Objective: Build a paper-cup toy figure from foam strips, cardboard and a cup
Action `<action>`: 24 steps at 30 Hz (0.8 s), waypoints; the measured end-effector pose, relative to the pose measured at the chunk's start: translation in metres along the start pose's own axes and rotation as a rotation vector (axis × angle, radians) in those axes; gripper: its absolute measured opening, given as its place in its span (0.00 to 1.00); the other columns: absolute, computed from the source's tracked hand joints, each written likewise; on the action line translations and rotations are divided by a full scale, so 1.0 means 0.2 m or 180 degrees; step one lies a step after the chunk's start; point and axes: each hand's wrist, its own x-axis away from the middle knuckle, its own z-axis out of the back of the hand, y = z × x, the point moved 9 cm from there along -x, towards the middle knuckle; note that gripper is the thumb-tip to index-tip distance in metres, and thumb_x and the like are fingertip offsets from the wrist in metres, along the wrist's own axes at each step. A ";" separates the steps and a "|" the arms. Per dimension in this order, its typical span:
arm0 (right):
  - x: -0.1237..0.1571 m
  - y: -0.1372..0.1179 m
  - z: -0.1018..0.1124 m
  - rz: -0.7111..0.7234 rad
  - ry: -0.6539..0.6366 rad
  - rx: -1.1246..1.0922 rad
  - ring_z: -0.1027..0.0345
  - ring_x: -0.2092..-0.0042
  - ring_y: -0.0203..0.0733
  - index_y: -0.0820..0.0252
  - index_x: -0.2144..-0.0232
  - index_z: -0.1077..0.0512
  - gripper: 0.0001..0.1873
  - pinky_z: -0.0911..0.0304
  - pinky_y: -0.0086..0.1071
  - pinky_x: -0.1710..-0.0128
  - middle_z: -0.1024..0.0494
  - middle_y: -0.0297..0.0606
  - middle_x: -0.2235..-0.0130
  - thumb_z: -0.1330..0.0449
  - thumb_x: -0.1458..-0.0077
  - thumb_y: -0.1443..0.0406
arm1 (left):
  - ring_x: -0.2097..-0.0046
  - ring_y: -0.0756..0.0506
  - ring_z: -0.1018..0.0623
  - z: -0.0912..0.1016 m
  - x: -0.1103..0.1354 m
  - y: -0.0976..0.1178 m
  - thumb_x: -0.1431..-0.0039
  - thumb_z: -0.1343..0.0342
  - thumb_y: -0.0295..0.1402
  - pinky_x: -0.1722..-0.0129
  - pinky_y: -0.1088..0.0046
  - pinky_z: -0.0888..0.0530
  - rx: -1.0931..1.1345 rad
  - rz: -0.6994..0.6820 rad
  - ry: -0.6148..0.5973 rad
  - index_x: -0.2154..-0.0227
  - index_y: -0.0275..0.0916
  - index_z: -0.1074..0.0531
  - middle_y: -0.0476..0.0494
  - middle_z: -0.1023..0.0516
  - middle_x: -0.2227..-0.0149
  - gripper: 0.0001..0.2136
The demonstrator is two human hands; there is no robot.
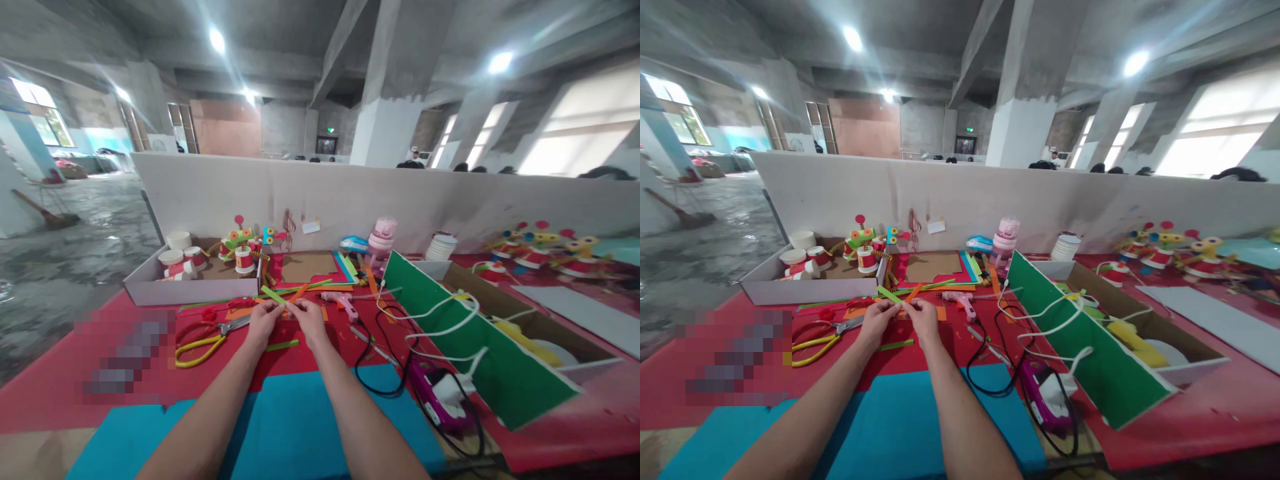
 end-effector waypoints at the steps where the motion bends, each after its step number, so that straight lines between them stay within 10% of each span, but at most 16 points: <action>1: -0.01 0.00 0.01 0.0042 0.0043 0.0063 0.34 0.76 0.36 0.61 0.79 0.27 0.15 0.36 0.30 0.72 0.27 0.30 0.79 0.33 0.63 0.56 | 0.78 0.54 0.35 -0.01 0.00 0.00 0.58 0.34 0.43 0.76 0.77 0.39 0.0076 0.0011 -0.0071 0.82 0.35 0.31 0.52 0.32 0.83 0.17; 24: -0.03 0.00 0.04 -0.0106 -0.0364 0.0518 0.34 0.76 0.36 0.60 0.80 0.29 0.17 0.36 0.30 0.73 0.28 0.30 0.80 0.32 0.66 0.54 | 0.79 0.55 0.34 0.14 -0.06 -0.01 0.66 0.29 0.38 0.77 0.78 0.39 0.1242 0.0257 0.0434 0.80 0.34 0.29 0.53 0.33 0.84 0.15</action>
